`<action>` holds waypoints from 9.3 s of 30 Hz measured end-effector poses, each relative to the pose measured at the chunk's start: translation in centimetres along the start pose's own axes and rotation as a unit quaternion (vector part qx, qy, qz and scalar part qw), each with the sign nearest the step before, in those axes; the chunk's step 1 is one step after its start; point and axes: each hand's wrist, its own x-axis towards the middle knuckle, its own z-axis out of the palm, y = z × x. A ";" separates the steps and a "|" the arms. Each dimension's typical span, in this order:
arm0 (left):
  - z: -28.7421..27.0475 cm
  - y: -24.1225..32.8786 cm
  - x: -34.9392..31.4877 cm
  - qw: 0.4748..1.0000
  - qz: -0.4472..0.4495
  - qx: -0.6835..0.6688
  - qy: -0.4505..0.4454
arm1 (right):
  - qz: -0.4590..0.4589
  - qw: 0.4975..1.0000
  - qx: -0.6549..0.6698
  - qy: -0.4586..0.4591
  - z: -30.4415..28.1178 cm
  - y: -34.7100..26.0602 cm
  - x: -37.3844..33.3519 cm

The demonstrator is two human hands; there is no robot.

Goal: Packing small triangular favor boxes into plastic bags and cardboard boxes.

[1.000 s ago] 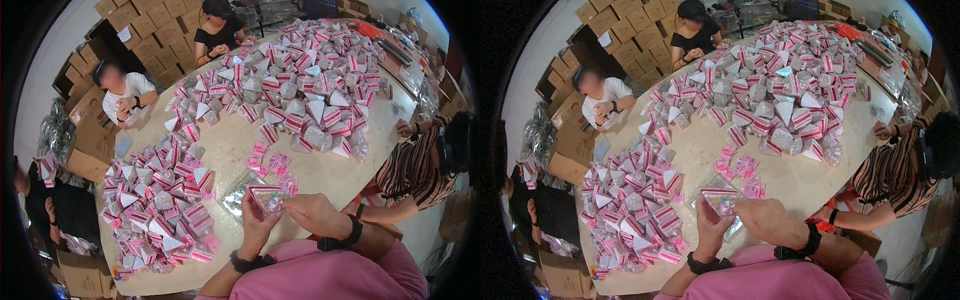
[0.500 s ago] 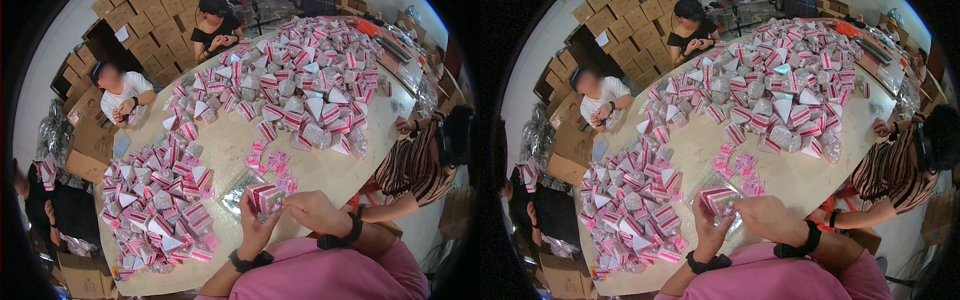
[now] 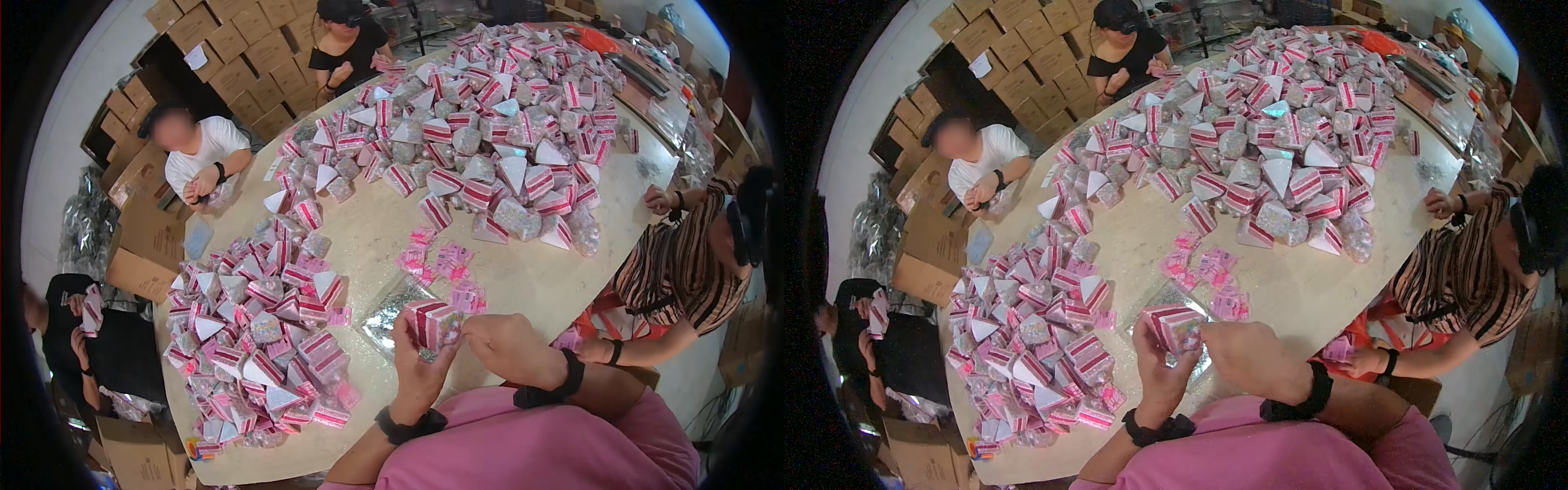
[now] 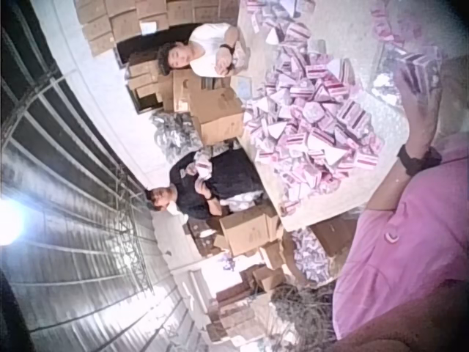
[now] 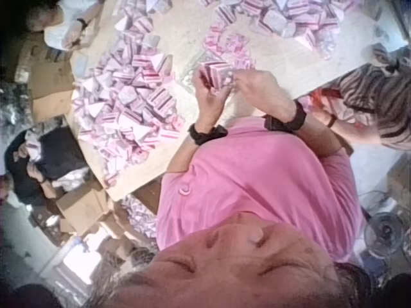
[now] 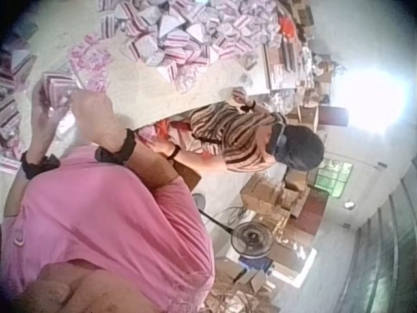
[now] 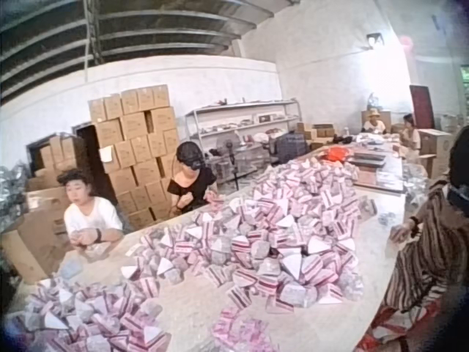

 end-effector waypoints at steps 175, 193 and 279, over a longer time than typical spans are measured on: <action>2.0 0.3 3.5 0.897 -0.260 -0.357 -0.003 | 0.121 0.762 0.630 0.089 2.2 7.7 0.6; 2.0 3.0 3.7 0.930 0.228 0.280 -0.068 | 0.128 0.726 0.676 0.019 1.9 5.6 1.0; 1.1 -10.9 27.3 0.921 0.040 0.378 -0.090 | 0.232 0.927 0.296 0.025 -0.1 13.9 -2.4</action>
